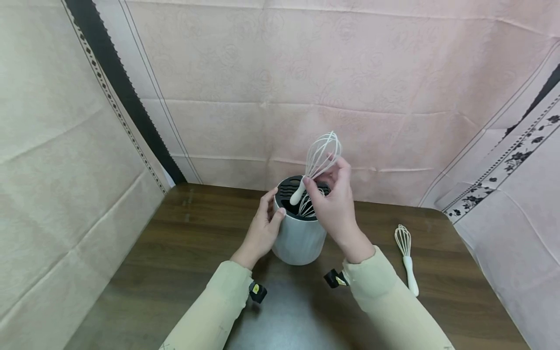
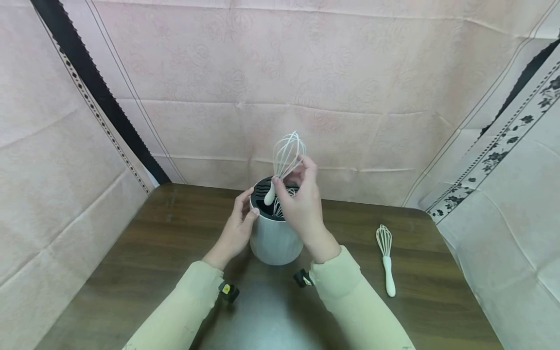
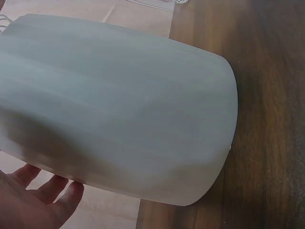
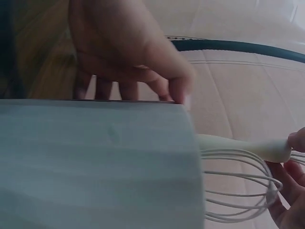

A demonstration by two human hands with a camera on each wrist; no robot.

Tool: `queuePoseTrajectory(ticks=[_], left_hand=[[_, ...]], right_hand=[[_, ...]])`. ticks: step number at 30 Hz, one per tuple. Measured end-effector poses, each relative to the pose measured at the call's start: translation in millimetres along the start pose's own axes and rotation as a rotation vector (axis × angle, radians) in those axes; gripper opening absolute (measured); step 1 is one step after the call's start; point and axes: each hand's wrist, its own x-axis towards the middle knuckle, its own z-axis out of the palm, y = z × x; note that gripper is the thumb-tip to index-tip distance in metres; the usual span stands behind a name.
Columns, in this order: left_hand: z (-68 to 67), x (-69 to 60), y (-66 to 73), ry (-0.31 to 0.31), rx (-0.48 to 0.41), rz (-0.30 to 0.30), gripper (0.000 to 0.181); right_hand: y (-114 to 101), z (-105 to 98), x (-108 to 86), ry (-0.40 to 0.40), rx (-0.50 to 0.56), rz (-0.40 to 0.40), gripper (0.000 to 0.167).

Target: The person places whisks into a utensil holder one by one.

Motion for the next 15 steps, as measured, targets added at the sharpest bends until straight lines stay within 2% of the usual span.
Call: queuePoseTrajectory(ticks=[7,15], left_hand=[[0.2,0.5,-2.5,-0.014,0.017,0.007,0.056],[0.0,0.7,-2.2,-0.002,0.014,0.007,0.056]], right_hand=[[5.4,5.6,-3.5,-0.033,-0.096,-0.011,0.064],[5.6,9.5,-5.7,-0.057,-0.2,-0.03,0.063]])
